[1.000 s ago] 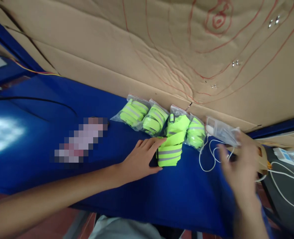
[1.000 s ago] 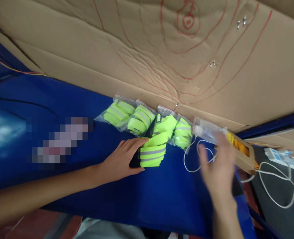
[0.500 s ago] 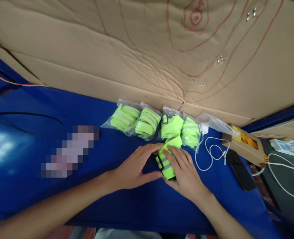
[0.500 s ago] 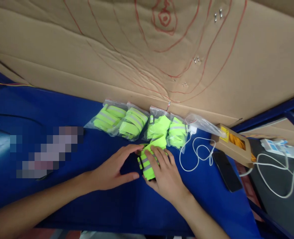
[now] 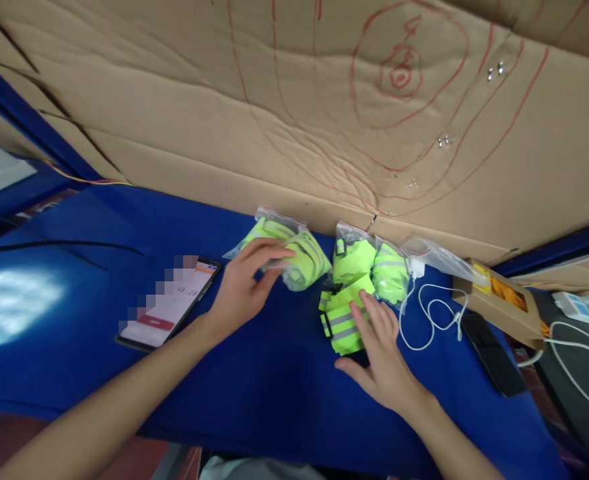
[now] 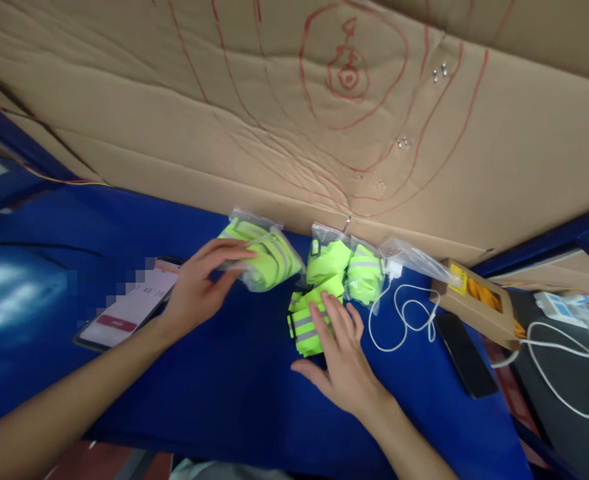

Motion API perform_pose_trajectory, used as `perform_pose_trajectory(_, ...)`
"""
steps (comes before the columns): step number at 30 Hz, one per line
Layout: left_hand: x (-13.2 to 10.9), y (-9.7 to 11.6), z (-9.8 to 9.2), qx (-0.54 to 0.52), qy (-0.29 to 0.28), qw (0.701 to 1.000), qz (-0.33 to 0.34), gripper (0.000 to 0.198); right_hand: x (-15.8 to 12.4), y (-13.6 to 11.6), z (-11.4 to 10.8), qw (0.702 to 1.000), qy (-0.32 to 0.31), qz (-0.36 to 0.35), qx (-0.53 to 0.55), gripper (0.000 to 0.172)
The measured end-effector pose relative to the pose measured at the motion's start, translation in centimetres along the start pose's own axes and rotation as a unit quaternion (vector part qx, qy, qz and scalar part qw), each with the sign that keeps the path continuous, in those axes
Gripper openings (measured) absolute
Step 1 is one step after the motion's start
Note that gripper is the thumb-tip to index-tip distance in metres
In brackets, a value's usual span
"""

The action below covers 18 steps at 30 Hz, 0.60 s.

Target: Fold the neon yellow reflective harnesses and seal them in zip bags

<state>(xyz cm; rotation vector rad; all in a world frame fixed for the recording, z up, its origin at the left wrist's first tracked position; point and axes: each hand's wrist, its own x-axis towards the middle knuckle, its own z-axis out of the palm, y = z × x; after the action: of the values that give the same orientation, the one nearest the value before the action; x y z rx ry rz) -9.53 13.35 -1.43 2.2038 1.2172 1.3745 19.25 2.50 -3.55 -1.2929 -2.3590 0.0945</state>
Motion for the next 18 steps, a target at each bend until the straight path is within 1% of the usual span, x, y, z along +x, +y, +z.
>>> perform_pose_trajectory(2, -0.2, 0.6, -0.5, -0.133, 0.032, 0.990, -0.033, 0.023, 0.0, -0.1, -0.3, 0.990, 0.081, 0.047, 0.105, 0.065)
perform_pose_trajectory(4, -0.6, 1.2, -0.6, -0.260, 0.040, 0.963, -0.067, 0.022, 0.1, -0.2, -0.5, 0.955, 0.141, 0.111, 0.236, 0.049)
perform_pose_trajectory(5, -0.9, 1.4, -0.5, -0.319, 0.027, 0.944, -0.081, 0.021, 0.1, -0.2, -0.6, 0.932, 0.153, 0.142, 0.297, 0.043)
perform_pose_trajectory(6, -1.1, 1.7, -0.3, -0.367, 0.002, 0.926, -0.090, 0.019, 0.1, -0.2, -0.6, 0.908, 0.157, 0.172, 0.349, 0.038)
perform_pose_trajectory(8, -1.5, 2.2, 0.0, -0.415, -0.076, 0.903, -0.081, 0.015, 0.1, -0.2, -0.5, 0.864, 0.152, 0.231, 0.421, 0.027)
perform_pose_trajectory(9, -1.6, 2.4, 0.1, -0.415, -0.114, 0.900, -0.065, 0.015, 0.1, -0.1, -0.4, 0.844, 0.148, 0.257, 0.448, 0.021)
perform_pose_trajectory(10, -1.6, 2.6, 0.1, -0.401, -0.143, 0.904, -0.047, 0.016, 0.1, 0.0, -0.3, 0.824, 0.145, 0.280, 0.472, 0.017)
perform_pose_trajectory(11, -1.6, 2.8, 0.2, -0.370, -0.159, 0.915, -0.033, 0.019, 0.1, 0.2, -0.2, 0.803, 0.142, 0.300, 0.495, 0.016)
perform_pose_trajectory(12, -1.7, 3.0, 0.2, -0.324, -0.157, 0.933, -0.024, 0.022, 0.1, 0.3, -0.1, 0.783, 0.139, 0.316, 0.517, 0.017)
perform_pose_trajectory(13, -1.7, 3.1, 0.1, -0.266, -0.137, 0.954, -0.019, 0.025, 0.1, 0.4, 0.0, 0.766, 0.142, 0.328, 0.535, 0.018)
perform_pose_trajectory(15, -2.2, 3.6, 0.2, -0.148, -0.080, 0.986, 0.000, 0.029, 0.0, 0.5, 0.1, 0.740, 0.159, 0.344, 0.556, 0.018)
perform_pose_trajectory(16, -2.5, 3.9, 0.2, -0.104, -0.057, 0.993, 0.022, 0.030, 0.0, 0.4, 0.0, 0.732, 0.171, 0.346, 0.561, 0.018)
perform_pose_trajectory(17, -3.0, 4.3, 0.4, -0.077, -0.047, 0.994, 0.056, 0.029, -0.1, 0.1, -0.1, 0.729, 0.177, 0.340, 0.567, 0.016)
perform_pose_trajectory(18, -3.5, 4.8, 0.6, -0.068, -0.050, 0.992, 0.098, 0.028, -0.1, -0.2, -0.2, 0.731, 0.174, 0.323, 0.575, 0.013)
